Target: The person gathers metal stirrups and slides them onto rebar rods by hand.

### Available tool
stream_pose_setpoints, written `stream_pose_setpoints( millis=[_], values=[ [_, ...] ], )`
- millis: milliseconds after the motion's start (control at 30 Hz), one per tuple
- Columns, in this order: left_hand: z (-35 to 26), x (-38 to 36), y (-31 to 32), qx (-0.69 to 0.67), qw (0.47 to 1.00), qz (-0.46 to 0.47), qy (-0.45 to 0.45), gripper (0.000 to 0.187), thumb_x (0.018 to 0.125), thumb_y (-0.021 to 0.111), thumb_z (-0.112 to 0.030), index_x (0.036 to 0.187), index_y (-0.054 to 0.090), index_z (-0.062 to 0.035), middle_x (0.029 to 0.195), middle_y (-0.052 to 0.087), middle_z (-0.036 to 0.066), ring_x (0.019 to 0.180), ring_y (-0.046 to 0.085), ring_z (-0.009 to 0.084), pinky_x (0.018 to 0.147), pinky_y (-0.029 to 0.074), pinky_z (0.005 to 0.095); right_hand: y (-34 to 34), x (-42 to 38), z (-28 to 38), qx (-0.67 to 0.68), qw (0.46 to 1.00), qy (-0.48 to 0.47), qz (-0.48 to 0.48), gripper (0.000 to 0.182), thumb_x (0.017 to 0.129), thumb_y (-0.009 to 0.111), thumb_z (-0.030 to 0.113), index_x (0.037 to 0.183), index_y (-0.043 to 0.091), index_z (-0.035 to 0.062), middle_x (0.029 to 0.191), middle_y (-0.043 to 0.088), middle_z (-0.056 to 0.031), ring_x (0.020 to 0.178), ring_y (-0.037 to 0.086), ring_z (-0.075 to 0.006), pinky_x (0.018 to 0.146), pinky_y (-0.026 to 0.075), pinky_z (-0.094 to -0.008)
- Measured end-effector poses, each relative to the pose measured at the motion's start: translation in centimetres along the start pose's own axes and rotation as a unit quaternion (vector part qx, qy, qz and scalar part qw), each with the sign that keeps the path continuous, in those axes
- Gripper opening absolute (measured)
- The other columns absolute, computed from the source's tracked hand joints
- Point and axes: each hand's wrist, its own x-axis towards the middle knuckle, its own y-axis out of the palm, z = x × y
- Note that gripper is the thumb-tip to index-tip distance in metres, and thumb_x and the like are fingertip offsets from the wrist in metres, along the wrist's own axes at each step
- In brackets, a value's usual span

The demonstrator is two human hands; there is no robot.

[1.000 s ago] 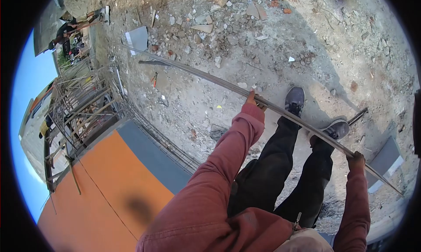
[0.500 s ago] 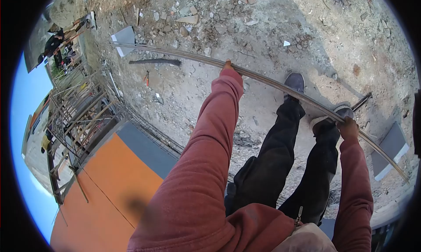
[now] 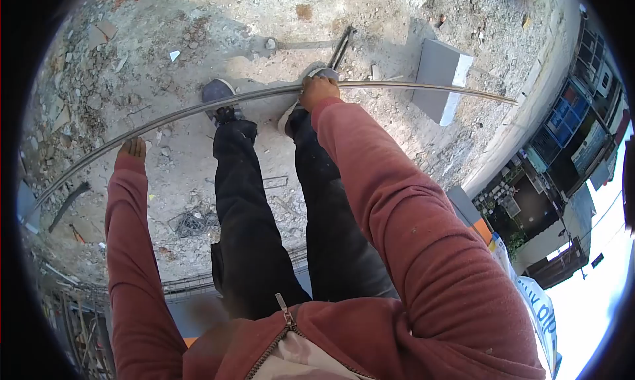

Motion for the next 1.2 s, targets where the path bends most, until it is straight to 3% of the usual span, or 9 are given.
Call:
stream_pose_setpoints(
  millis=[267,367,467,567,667,733,867,967,1200],
  values=[
    [3.9,-3.1,3.7,-0.027,0.999,0.036,-0.008,0.039,0.087,0.046,-0.021,0.120,0.037,-0.0017,0.127,0.036,0.016,0.119,0.036,0.0297,0.095,0.038,0.0395,0.4,-1.8,-0.5,-0.023,0.998,0.003,-0.053,0.047,0.073,0.058,0.025,0.116,0.045,0.0099,0.123,0.043,-0.0108,0.116,0.039,-0.0265,0.101,0.022,-0.0449],
    [5.0,-3.6,4.5,-0.041,0.996,0.065,-0.035,0.036,0.087,0.047,-0.021,0.117,0.039,-0.0024,0.128,0.036,0.017,0.119,0.035,0.0299,0.096,0.035,0.0405,0.9,-4.6,-1.0,0.029,0.992,-0.017,-0.120,0.045,0.079,0.043,0.018,0.123,0.040,0.0081,0.136,0.028,-0.0119,0.122,0.033,-0.0257,0.103,0.015,-0.0455],
    [7.9,-3.6,1.8,-0.003,0.981,0.179,-0.070,0.039,0.087,0.046,-0.025,0.120,0.038,-0.0055,0.129,0.036,0.016,0.117,0.038,0.0283,0.095,0.036,0.0398,-0.2,-6.6,-1.5,0.026,0.998,-0.005,0.063,0.053,0.079,0.043,0.018,0.130,0.032,0.0108,0.142,0.014,-0.0112,0.126,0.027,-0.0260,0.103,0.016,-0.0474],
    [10.4,-9.0,3.1,0.128,0.980,0.111,-0.099,0.043,0.085,0.049,-0.027,0.122,0.038,-0.0081,0.126,0.041,0.014,0.111,0.044,0.0259,0.087,0.042,0.0370,-1.3,-9.8,-2.1,0.006,0.971,0.004,0.240,0.061,0.077,0.055,0.031,0.130,0.030,0.0133,0.141,0.014,-0.0141,0.125,0.028,-0.0289,0.102,0.022,-0.0440],
    [14.3,-13.2,2.4,0.281,0.953,0.075,-0.081,0.032,0.078,0.059,-0.016,0.109,0.049,-0.0122,0.100,0.057,0.012,0.084,0.057,0.0231,0.064,0.049,0.0361,-3.3,-14.9,-1.8,0.013,0.930,0.031,0.367,0.062,0.080,0.048,0.041,0.132,0.027,0.0157,0.141,0.013,-0.0119,0.125,0.028,-0.0311,0.102,0.024,-0.0419],
    [15.6,-18.4,2.6,0.298,0.944,0.101,-0.102,0.032,0.078,0.061,-0.022,0.106,0.050,-0.0124,0.099,0.057,0.010,0.085,0.056,0.0210,0.068,0.047,0.0352,-2.3,-18.1,-2.0,0.028,0.908,0.017,0.419,0.061,0.083,0.040,0.048,0.133,0.025,0.0167,0.142,0.014,-0.0091,0.125,0.025,-0.0333,0.100,0.026,-0.0468],
    [17.9,-20.5,1.7,0.510,0.847,0.148,-0.026,0.033,0.077,0.063,-0.022,0.104,0.052,-0.0077,0.090,0.061,0.007,0.082,0.058,0.0169,0.073,0.045,0.0298,-3.9,-22.5,-1.6,0.075,0.934,-0.019,0.348,0.064,0.083,0.039,0.047,0.134,0.022,0.0125,0.139,0.020,-0.0146,0.126,0.025,-0.0322,0.103,0.022,-0.0391],
    [14.7,-25.2,1.3,0.518,0.846,0.100,0.083,0.038,0.074,0.065,-0.023,0.106,0.051,-0.0078,0.092,0.061,0.010,0.087,0.057,0.0191,0.078,0.043,0.0309,-5.4,-24.4,-2.4,0.116,0.954,-0.062,0.270,0.061,0.083,0.046,0.042,0.126,0.036,-0.0002,0.128,0.038,-0.0204,0.121,0.034,-0.0307,0.101,0.027,-0.0337],
    [5.1,-34.2,-5.7,0.508,0.841,0.082,0.166,0.047,0.069,0.070,-0.029,0.105,0.049,-0.0069,0.096,0.059,0.014,0.093,0.055,0.0236,0.082,0.042,0.0331,-13.5,-27.3,-3.8,0.187,0.968,-0.072,0.153,0.053,0.084,0.043,0.042,0.123,0.042,0.0058,0.122,0.045,-0.0193,0.115,0.040,-0.0323,0.097,0.030,-0.0349]
  ],
)
